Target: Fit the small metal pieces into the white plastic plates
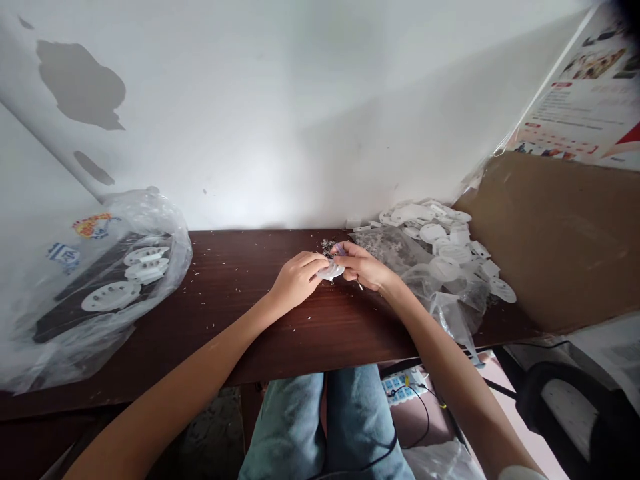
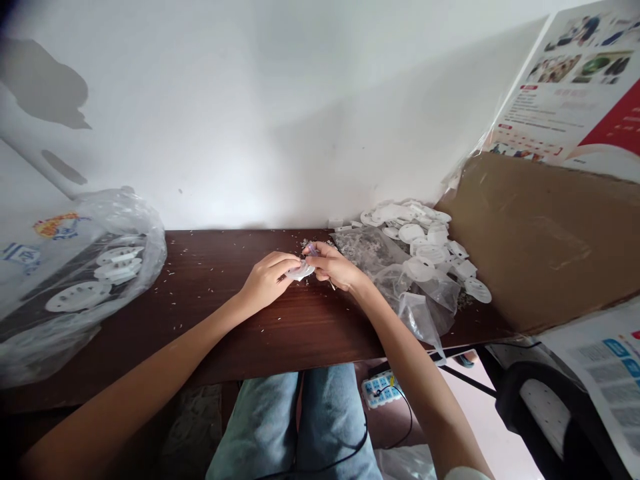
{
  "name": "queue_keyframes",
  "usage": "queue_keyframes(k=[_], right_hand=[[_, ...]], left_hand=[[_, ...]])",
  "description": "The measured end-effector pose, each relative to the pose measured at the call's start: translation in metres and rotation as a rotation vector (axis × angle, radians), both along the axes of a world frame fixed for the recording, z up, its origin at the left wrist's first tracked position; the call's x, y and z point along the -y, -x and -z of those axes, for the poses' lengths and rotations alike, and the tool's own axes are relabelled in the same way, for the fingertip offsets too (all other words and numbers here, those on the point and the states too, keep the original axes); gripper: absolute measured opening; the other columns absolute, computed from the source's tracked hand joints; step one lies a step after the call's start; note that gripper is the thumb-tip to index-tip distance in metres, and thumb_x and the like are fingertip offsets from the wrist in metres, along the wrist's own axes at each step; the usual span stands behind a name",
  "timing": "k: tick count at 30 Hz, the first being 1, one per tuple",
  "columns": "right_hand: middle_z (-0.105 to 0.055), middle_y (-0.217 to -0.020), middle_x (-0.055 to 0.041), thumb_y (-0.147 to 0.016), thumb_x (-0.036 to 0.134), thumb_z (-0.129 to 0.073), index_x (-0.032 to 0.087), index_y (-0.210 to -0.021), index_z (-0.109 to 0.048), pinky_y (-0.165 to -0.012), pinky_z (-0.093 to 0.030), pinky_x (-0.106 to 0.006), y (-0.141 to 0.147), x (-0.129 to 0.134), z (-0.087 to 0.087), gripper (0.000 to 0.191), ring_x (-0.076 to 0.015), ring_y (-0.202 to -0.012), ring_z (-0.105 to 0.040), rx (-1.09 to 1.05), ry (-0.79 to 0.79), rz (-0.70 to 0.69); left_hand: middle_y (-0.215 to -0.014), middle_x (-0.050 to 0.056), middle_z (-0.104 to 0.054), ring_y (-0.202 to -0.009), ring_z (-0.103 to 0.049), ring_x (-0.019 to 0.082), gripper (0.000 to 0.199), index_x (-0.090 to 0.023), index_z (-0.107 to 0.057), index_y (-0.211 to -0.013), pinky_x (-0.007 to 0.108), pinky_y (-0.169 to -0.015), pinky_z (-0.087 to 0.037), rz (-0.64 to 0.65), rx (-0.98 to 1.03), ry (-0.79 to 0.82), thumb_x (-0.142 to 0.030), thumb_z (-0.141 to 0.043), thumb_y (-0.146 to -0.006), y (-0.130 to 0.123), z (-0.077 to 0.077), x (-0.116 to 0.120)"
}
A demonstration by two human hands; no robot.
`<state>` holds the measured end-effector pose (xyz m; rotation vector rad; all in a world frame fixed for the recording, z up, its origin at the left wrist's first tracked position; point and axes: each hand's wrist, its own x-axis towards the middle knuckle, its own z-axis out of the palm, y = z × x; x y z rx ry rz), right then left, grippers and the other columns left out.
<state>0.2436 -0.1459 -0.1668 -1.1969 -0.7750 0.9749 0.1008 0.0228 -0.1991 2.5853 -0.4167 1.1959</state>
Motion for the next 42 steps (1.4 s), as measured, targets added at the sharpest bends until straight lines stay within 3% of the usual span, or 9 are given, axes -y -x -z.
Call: queue_keyframes(k=[4, 7, 17, 19, 21, 24, 29, 34, 42], right_hand=[[-0.045, -0.068, 0.0092, -0.078, 0.03, -0.08, 0.022, -0.103, -0.058, -0.048, -0.017, -0.022, -0.002, -0.001, 0.001, 0.035, -0.0044, -0.049, -0.025, -0.01, 0.037, -0.006], [-0.04, -0.062, 0.0115, -0.076, 0.03, -0.08, 0.022, -0.101, -0.057, -0.047, -0.016, -0.022, -0.003, -0.002, 0.002, 0.036, -0.0046, -0.048, -0.022, -0.024, 0.07, -0.007], [-0.035, -0.061, 0.0112, -0.076, 0.031, -0.081, 0.022, -0.097, -0.056, -0.049, -0.013, -0.025, -0.002, -0.003, -0.001, 0.034, -0.0061, -0.049, -0.018, -0.109, 0.072, -0.041], [-0.041, -0.066, 0.0084, -0.082, 0.04, -0.077, 0.022, -0.097, -0.057, -0.049, -0.015, -0.026, -0.003, -0.004, -0.002, 0.031, -0.0071, -0.051, -0.02, -0.144, 0.058, -0.059], [-0.046, -0.073, 0.0052, -0.087, 0.048, -0.069, 0.022, -0.097, -0.058, -0.049, -0.017, -0.027, -0.004, -0.005, -0.001, 0.03, -0.0082, -0.051, -0.022, -0.133, 0.05, -0.032], [-0.047, -0.076, 0.0028, -0.095, 0.049, -0.057, 0.022, -0.097, -0.062, -0.05, -0.02, -0.028, 0.0, -0.006, -0.001, 0.027, -0.0107, -0.053, -0.028, 0.108, 0.074, 0.104], [-0.063, -0.082, -0.0027, -0.101, 0.035, -0.054, 0.022, -0.086, -0.062, -0.07, -0.038, -0.03, 0.014, -0.006, 0.001, 0.021, -0.0173, -0.074, -0.055, 0.893, 0.098, 0.287], [-0.069, -0.091, -0.0068, -0.102, 0.029, -0.055, 0.022, -0.09, -0.062, -0.078, -0.041, -0.032, 0.017, -0.008, 0.008, 0.016, -0.0209, -0.083, -0.06, 1.186, 0.097, 0.331], [-0.069, -0.093, -0.008, -0.102, 0.03, -0.056, 0.022, -0.092, -0.065, -0.08, -0.042, -0.034, 0.016, -0.006, 0.008, 0.016, -0.0229, -0.087, -0.062, 1.226, 0.141, 0.351]], left_hand=[[-0.108, 0.007, -0.076, -0.098, -0.073, 0.023, 0.023, -0.023, -0.064, -0.111, 0.038, -0.088, -0.061, -0.005, -0.011, 0.064, -0.009, -0.067, -0.093, 0.0, 0.002, 0.003], [-0.111, 0.007, -0.075, -0.098, -0.074, 0.022, 0.033, -0.023, -0.059, -0.122, 0.035, -0.084, -0.061, -0.015, -0.032, 0.115, -0.014, -0.07, -0.092, 0.0, 0.007, 0.005], [-0.11, 0.011, -0.078, -0.086, -0.079, 0.025, 0.036, -0.022, -0.052, -0.131, 0.034, -0.071, -0.059, -0.069, -0.076, -0.072, -0.018, -0.061, -0.097, -0.001, 0.017, -0.007], [-0.103, 0.009, -0.077, -0.075, -0.077, 0.022, 0.033, -0.021, -0.051, -0.133, 0.031, -0.065, -0.056, -0.108, -0.093, 0.02, -0.023, -0.06, -0.101, -0.002, 0.018, -0.007], [-0.1, 0.008, -0.075, -0.069, -0.073, 0.018, 0.037, -0.02, -0.047, -0.135, 0.028, -0.061, -0.053, -0.137, -0.077, 0.216, -0.03, -0.062, -0.103, -0.003, 0.019, -0.006], [-0.108, 0.009, -0.072, -0.07, -0.07, 0.013, 0.042, -0.021, -0.042, -0.135, 0.024, -0.058, -0.053, -0.097, -0.07, 0.588, -0.034, -0.064, -0.102, -0.008, 0.02, -0.003], [-0.099, 0.002, -0.068, -0.05, -0.054, 0.006, 0.042, -0.024, -0.041, -0.129, 0.02, -0.043, -0.045, 0.044, -0.177, 0.992, -0.037, -0.067, -0.1, -0.013, 0.017, 0.0], [-0.113, 0.007, -0.071, -0.055, -0.056, 0.005, 0.044, -0.022, -0.05, -0.124, 0.019, -0.045, -0.047, -0.009, -0.183, 1.011, -0.04, -0.075, -0.094, -0.01, 0.009, 0.003], [-0.109, 0.007, -0.074, -0.074, -0.066, 0.012, 0.037, -0.021, -0.058, -0.123, 0.024, -0.064, -0.056, -0.122, -0.124, 0.888, -0.036, -0.075, -0.094, -0.011, 0.011, 0.002]])
